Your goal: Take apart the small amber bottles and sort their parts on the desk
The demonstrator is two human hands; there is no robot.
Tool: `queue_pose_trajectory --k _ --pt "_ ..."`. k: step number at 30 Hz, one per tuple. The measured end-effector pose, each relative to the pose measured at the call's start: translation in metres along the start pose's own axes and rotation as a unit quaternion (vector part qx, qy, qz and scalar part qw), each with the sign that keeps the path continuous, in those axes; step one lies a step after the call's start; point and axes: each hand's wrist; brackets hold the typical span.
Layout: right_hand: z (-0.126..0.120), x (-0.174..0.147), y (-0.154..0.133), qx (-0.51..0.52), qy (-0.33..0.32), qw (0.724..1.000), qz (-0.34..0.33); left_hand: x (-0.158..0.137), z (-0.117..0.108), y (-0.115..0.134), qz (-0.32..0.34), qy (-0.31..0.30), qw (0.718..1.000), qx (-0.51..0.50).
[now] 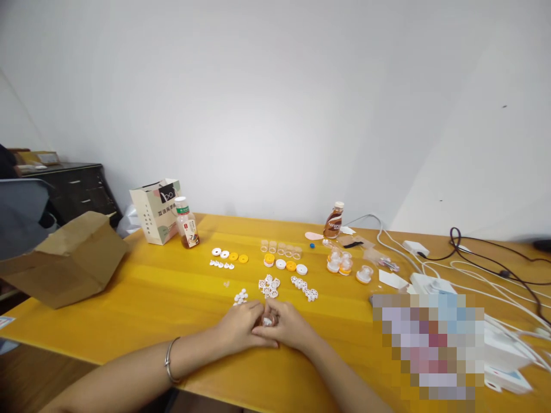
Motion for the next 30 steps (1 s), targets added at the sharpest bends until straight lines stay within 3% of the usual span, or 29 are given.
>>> queue_pose_trajectory --k 10,15,21,26,30 --pt "-0.007 -0.007 -0.015 -0.011 -0.006 0.996 -0.083 0.004 -0.008 -0.010 0.016 -0.044 0.999 -0.026" --pt "-0.010 -0.008 -0.016 -0.051 -0.009 0.998 -0.039 0.003 -0.012 -0.007 0.021 -0.043 0.997 -0.055" --pt "-0.013 -0.010 -0.020 -0.049 0.004 0.997 -0.064 0.004 -0.016 -0.007 0.028 -0.053 0.996 -0.073" --pt "-0.016 -0.006 -0.012 -0.021 -0.039 0.999 -0.015 0.005 -0.022 -0.008 0.041 -0.053 0.993 -0.093" --pt "-0.014 -0.004 -0.009 -0.014 -0.047 0.998 -0.029 0.001 -0.034 -0.008 0.022 -0.059 0.994 -0.085"
Point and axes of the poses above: each hand's wrist, its own x-axis towards the middle knuckle, its own z-axis out of the palm, y = z × x, and after that the axes turned 7 degrees about -x, right-handed
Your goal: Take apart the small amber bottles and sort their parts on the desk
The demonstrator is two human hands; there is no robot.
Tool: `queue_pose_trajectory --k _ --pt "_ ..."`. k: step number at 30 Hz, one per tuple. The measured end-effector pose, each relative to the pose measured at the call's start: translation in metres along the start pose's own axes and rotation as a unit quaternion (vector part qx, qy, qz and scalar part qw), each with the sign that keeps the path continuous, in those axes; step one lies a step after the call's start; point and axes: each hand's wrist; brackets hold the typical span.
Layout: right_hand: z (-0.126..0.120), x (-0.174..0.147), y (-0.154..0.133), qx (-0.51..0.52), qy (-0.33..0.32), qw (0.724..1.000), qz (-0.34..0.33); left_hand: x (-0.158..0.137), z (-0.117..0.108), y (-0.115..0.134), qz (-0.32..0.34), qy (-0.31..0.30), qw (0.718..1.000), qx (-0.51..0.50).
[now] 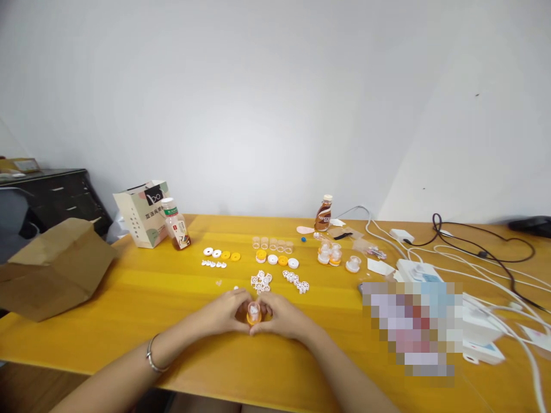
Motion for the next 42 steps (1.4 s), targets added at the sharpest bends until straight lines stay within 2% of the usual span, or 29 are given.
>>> queue_pose_trajectory --k 2,5,9,13,17,19,25,29,33,38,42 --pt "0.001 0.001 0.000 -0.002 0.003 1.000 -0.009 -0.004 -0.008 0.005 0.011 -0.002 1.000 -0.011" --pt "0.003 0.002 0.000 -0.009 0.015 1.000 -0.020 -0.009 -0.019 0.015 0.070 -0.015 0.997 -0.041" --pt "0.007 0.003 0.004 -0.006 0.024 0.999 -0.029 -0.010 -0.021 0.024 0.107 -0.023 0.993 -0.042" --pt "0.010 0.005 0.007 0.008 0.029 0.999 -0.021 -0.006 -0.013 0.019 0.094 0.007 0.995 -0.020" --pt "0.011 0.006 0.008 0.033 0.018 0.999 0.008 -0.002 -0.008 0.013 0.043 0.062 0.997 -0.012" --pt "0.011 0.007 0.009 0.037 0.015 0.999 0.015 -0.002 -0.009 0.013 0.029 0.069 0.997 -0.027" --pt "0.009 0.007 0.010 0.028 0.015 1.000 0.001 -0.002 -0.018 0.014 0.130 -0.035 0.987 -0.093" --pt "0.010 0.007 0.010 0.022 0.016 0.999 0.023 -0.001 -0.018 0.011 0.095 0.023 0.992 -0.082" --pt "0.009 0.008 0.010 0.024 0.007 1.000 0.014 0.000 -0.017 0.010 0.136 -0.035 0.984 -0.112" --pt "0.008 0.008 0.009 0.032 0.003 0.999 0.023 0.001 -0.017 0.010 0.092 0.025 0.991 -0.096" --pt "0.009 0.008 0.010 0.038 0.005 0.999 0.012 0.000 -0.018 0.010 0.129 -0.026 0.985 -0.109"
Point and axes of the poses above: each hand's wrist, its own x-axis towards the middle knuckle, its own z-axis out of the palm, y = z × x, and after that the axes turned 7 degrees about -x, right-handed
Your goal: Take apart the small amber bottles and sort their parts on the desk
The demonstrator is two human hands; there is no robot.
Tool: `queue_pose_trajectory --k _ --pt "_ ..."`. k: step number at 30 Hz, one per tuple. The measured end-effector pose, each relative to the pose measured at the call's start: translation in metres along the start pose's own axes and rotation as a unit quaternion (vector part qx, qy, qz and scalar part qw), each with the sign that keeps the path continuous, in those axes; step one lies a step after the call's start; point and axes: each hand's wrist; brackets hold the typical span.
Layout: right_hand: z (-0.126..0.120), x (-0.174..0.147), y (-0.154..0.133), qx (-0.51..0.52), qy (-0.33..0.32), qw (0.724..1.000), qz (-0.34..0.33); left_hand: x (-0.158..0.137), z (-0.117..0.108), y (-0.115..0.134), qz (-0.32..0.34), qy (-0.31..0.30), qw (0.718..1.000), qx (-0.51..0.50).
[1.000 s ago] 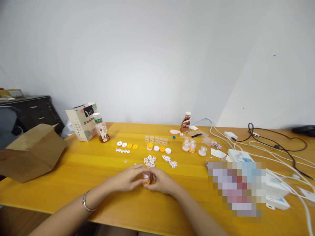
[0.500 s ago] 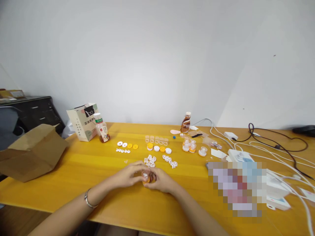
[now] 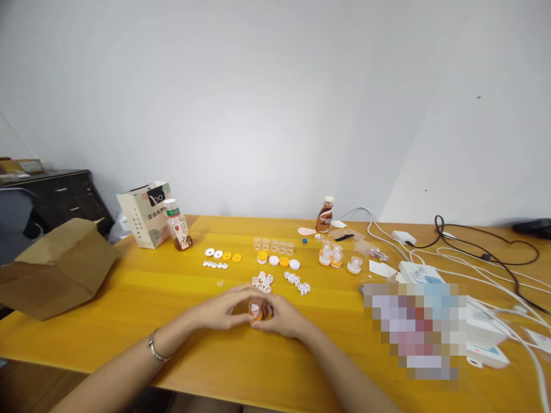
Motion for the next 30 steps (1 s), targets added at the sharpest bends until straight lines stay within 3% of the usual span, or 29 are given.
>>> queue_pose_trajectory --k 5,10,13,16,20,23,30 --pt "0.002 0.000 0.006 -0.009 -0.003 1.000 0.022 0.001 0.002 -0.004 -0.058 0.108 0.992 0.020" --pt "0.003 0.000 0.007 -0.003 0.013 0.999 0.030 0.002 -0.003 -0.010 -0.036 0.192 0.981 0.005" --pt "0.003 -0.001 0.005 0.002 0.008 0.999 0.035 0.009 -0.012 -0.023 -0.017 0.256 0.966 0.014" --pt "0.003 -0.001 0.003 0.010 0.012 0.999 0.037 0.026 -0.029 -0.046 -0.039 0.316 0.948 0.011" --pt "0.002 -0.001 0.000 0.018 0.014 0.999 0.036 0.063 -0.061 -0.080 -0.146 0.303 0.936 0.101" --pt "0.002 -0.002 -0.001 0.016 0.012 0.999 0.035 0.091 -0.077 -0.102 -0.183 0.290 0.931 0.123" --pt "0.003 -0.002 0.002 0.013 0.020 0.999 0.040 0.121 -0.083 -0.131 -0.249 0.254 0.921 0.158"
Point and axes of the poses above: each hand's wrist, its own x-axis towards the middle knuckle, its own z-axis out of the palm, y = z × x, and after that the axes turned 7 degrees about -x, right-handed
